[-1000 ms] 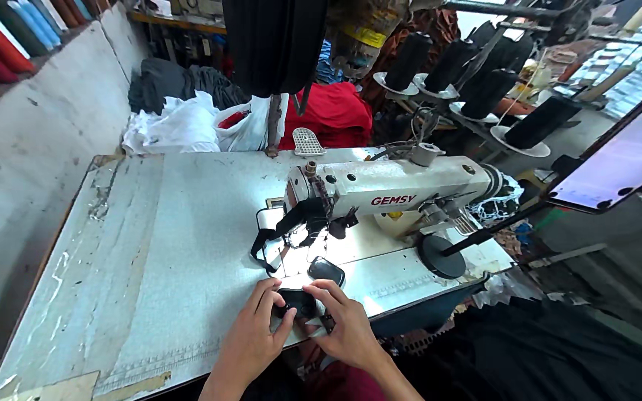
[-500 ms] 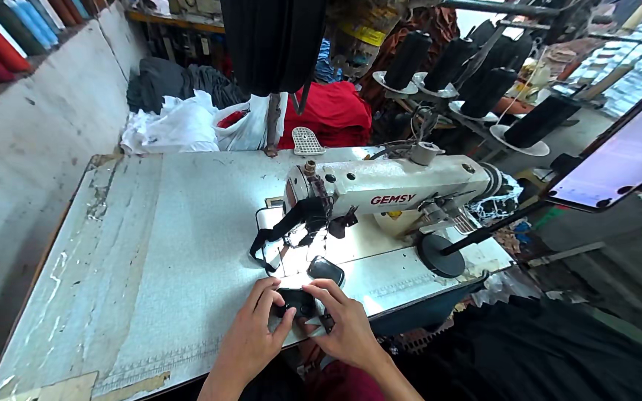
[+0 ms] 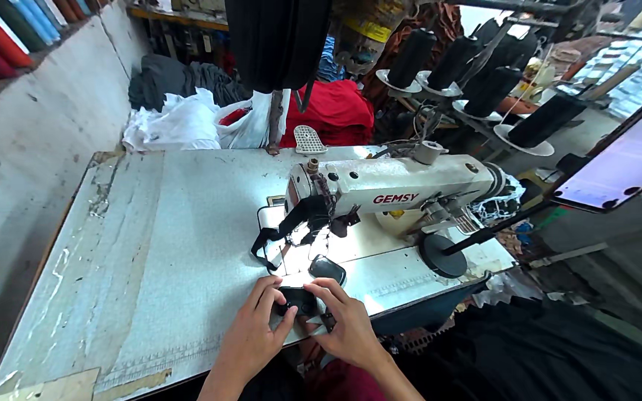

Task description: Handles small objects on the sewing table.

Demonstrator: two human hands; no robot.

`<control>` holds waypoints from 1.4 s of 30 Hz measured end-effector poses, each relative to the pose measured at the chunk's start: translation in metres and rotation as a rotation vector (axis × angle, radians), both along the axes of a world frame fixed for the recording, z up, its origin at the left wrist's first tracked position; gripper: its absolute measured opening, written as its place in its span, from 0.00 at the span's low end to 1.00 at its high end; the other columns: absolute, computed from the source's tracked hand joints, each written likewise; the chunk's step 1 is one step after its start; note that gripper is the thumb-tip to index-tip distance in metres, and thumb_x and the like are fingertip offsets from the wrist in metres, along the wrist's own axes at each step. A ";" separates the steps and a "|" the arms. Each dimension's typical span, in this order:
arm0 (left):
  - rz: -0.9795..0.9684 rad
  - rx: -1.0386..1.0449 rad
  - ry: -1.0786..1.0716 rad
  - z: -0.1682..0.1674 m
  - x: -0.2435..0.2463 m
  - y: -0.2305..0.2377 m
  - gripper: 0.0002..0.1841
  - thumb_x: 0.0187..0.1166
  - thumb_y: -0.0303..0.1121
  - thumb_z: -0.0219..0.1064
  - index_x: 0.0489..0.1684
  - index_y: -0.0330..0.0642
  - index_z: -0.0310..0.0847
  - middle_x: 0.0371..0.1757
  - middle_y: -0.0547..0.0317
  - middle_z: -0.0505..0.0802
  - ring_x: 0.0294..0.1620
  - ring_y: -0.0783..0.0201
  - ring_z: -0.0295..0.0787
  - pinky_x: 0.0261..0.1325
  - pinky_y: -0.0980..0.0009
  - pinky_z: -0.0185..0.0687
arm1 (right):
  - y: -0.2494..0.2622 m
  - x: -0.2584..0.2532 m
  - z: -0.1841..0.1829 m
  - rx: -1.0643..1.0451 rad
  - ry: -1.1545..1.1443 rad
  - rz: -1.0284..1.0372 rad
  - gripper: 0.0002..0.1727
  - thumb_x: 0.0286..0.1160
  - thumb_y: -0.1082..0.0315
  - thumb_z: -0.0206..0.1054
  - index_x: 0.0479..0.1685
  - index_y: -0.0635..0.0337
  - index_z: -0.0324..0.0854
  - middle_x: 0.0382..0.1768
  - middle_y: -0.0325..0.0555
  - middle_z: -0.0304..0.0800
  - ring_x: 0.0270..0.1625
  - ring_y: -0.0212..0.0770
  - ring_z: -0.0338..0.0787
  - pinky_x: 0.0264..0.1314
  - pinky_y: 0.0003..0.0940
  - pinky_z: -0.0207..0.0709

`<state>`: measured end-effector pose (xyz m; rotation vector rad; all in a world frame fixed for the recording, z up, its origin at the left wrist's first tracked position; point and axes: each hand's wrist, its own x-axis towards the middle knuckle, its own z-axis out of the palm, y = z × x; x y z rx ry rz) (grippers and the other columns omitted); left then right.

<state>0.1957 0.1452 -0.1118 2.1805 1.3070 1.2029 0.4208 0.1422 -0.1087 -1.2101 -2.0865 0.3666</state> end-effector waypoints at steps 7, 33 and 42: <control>0.009 -0.010 0.014 0.001 0.000 -0.001 0.17 0.81 0.48 0.67 0.41 0.42 0.84 0.68 0.51 0.87 0.67 0.70 0.86 0.65 0.76 0.85 | 0.000 0.000 -0.001 0.008 -0.004 -0.001 0.35 0.58 0.51 0.82 0.72 0.45 0.83 0.68 0.40 0.87 0.35 0.33 0.90 0.21 0.35 0.82; -0.001 -0.015 -0.017 0.004 0.000 -0.002 0.23 0.81 0.55 0.68 0.43 0.41 0.80 0.68 0.50 0.86 0.68 0.67 0.86 0.65 0.73 0.87 | -0.001 0.000 0.000 -0.001 0.005 0.002 0.36 0.56 0.52 0.83 0.73 0.45 0.83 0.69 0.40 0.86 0.37 0.33 0.92 0.22 0.36 0.83; 0.021 0.000 0.026 0.000 0.001 -0.002 0.15 0.81 0.46 0.66 0.39 0.41 0.82 0.67 0.51 0.87 0.66 0.69 0.87 0.63 0.76 0.86 | -0.001 -0.001 0.000 0.013 -0.004 -0.004 0.36 0.56 0.53 0.83 0.72 0.45 0.83 0.68 0.40 0.87 0.36 0.33 0.91 0.21 0.35 0.82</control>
